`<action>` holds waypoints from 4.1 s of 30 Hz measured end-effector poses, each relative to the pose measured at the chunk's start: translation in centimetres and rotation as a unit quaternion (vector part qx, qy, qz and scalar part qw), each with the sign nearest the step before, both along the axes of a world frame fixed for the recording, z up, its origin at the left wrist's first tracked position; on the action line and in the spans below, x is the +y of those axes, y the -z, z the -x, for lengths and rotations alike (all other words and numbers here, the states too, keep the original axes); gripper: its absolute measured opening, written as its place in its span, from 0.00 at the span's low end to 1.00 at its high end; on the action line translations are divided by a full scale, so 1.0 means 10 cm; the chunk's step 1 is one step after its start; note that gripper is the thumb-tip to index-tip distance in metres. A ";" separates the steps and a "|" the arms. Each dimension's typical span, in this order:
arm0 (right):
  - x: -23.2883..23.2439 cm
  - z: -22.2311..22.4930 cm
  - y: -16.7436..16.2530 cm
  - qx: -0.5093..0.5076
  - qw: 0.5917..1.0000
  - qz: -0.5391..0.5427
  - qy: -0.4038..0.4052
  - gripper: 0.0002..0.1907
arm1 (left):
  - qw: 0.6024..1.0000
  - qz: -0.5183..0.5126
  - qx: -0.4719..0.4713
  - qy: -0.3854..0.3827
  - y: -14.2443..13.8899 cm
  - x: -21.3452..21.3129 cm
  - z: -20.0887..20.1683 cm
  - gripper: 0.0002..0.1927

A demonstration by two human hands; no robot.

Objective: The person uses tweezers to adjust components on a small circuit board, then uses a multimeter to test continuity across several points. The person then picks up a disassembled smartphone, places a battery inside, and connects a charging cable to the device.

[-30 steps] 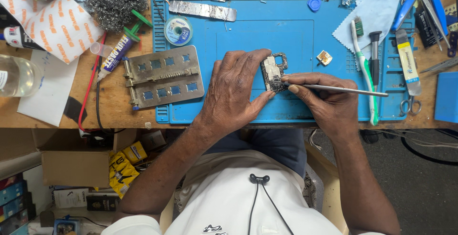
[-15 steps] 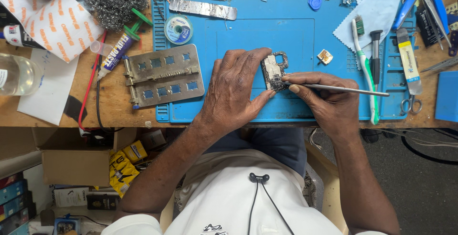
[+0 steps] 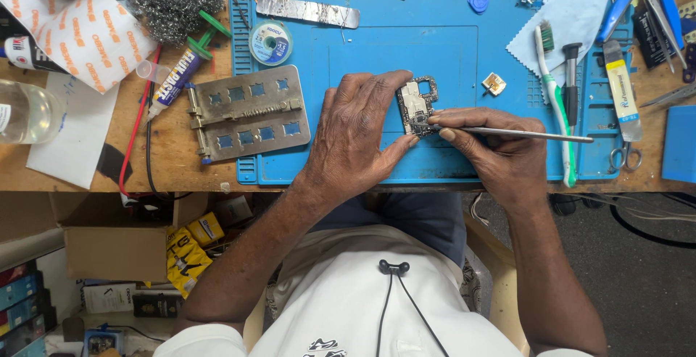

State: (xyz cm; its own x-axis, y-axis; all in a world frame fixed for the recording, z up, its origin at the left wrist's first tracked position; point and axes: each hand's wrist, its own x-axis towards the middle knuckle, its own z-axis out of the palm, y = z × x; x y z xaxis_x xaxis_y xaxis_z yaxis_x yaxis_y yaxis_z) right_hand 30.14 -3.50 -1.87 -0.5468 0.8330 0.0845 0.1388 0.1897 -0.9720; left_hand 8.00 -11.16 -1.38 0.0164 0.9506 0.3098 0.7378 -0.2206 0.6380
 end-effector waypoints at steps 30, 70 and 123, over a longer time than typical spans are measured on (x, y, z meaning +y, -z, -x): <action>0.01 -0.03 0.00 -0.006 1.000 -0.003 -0.029 0.08 | 1.000 0.016 -0.011 0.010 0.02 -0.04 0.06 0.39; -0.46 0.16 -0.11 -0.116 0.945 -0.306 0.013 0.10 | 1.000 -0.016 -0.020 0.014 0.07 -0.09 0.11 0.38; -0.53 0.05 0.10 -0.096 0.935 -0.342 0.009 0.08 | 1.000 -0.007 0.005 0.020 0.08 -0.11 0.10 0.28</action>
